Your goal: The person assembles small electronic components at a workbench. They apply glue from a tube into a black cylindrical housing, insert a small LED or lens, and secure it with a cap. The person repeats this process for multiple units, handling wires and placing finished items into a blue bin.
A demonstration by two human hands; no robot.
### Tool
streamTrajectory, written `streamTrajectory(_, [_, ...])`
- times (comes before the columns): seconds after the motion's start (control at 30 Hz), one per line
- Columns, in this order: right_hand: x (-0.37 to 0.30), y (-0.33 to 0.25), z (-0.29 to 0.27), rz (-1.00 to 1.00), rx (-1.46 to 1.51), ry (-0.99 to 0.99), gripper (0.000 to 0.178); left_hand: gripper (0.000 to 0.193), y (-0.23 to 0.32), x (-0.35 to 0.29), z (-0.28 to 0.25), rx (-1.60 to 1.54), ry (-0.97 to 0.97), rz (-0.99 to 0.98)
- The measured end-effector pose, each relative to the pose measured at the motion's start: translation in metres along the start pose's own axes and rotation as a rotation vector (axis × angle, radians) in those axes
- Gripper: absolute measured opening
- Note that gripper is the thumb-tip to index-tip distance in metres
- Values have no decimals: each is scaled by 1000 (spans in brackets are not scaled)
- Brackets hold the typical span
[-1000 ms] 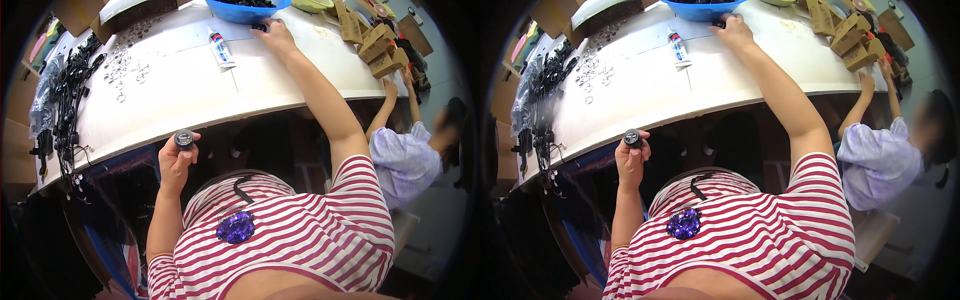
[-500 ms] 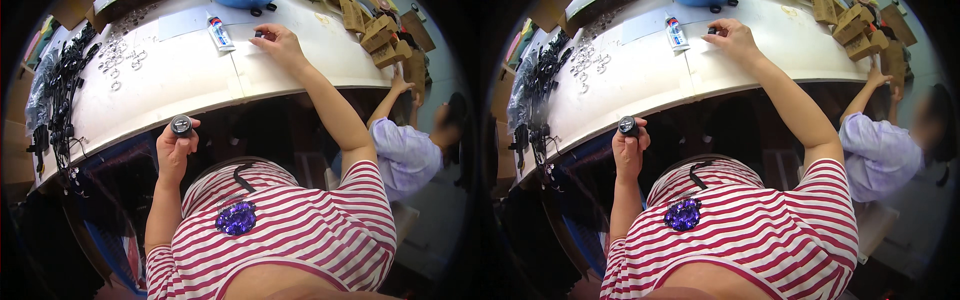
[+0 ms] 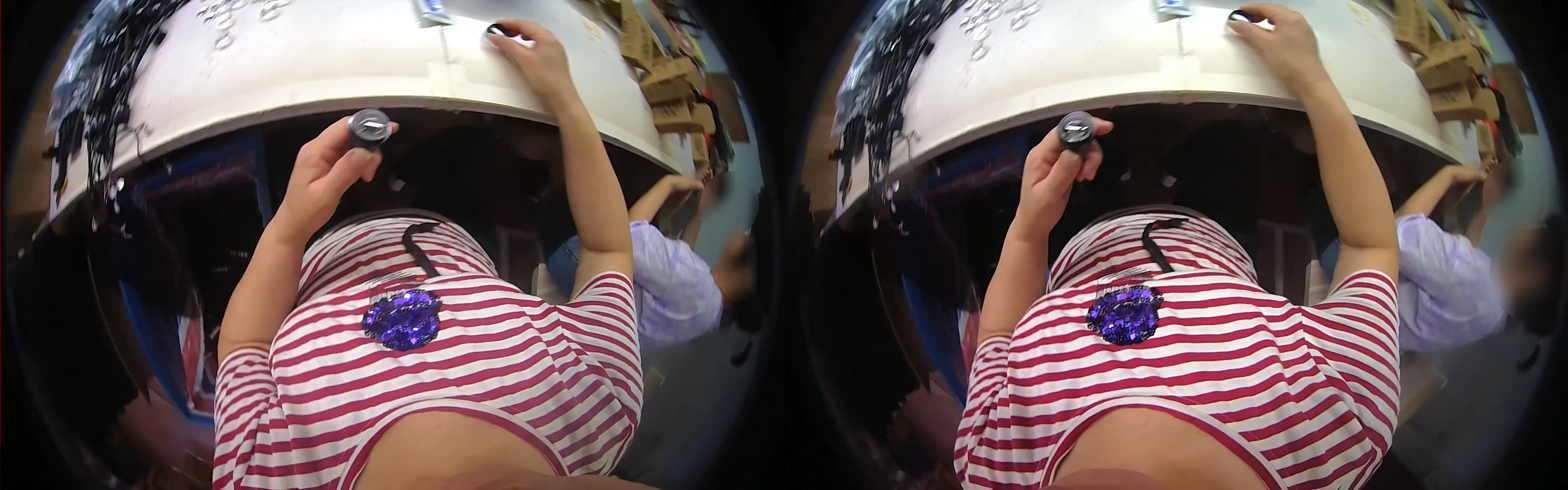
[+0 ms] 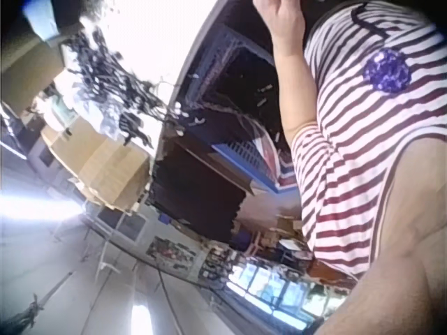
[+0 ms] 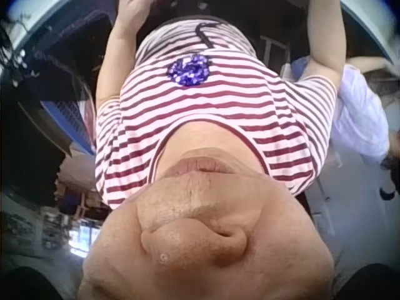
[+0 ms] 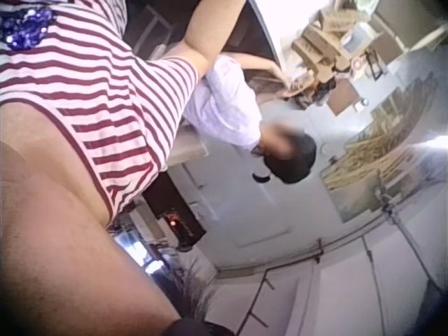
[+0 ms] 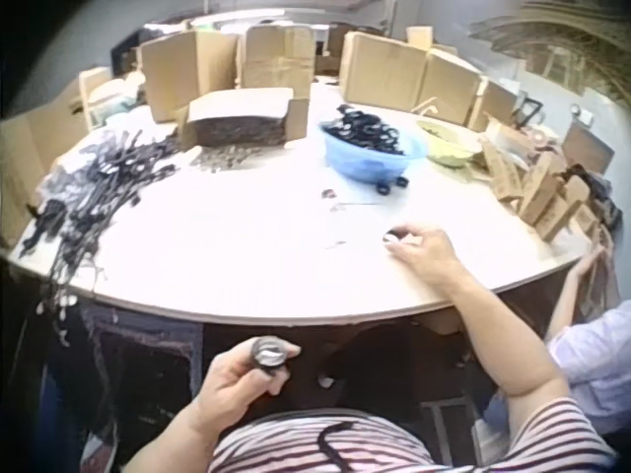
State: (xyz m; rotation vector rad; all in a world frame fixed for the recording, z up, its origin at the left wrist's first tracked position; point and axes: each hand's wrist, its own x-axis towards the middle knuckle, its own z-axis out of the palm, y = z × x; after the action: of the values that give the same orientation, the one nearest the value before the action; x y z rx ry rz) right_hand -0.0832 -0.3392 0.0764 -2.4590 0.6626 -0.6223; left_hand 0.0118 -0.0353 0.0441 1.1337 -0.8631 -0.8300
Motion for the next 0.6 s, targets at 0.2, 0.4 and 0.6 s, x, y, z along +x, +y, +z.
streamTrajectory(0.2, [-61,-94,4,-253,569,-370,26,31,-9,-5,4,28,8,-42])
streamTrajectory(0.4, [-76,-111,18,-445,468,-406,31,19,-12,-7,5,27,-5,-39])
streamTrajectory(0.6, [-77,-111,19,-509,335,-397,35,19,-12,-7,5,82,-26,-48])
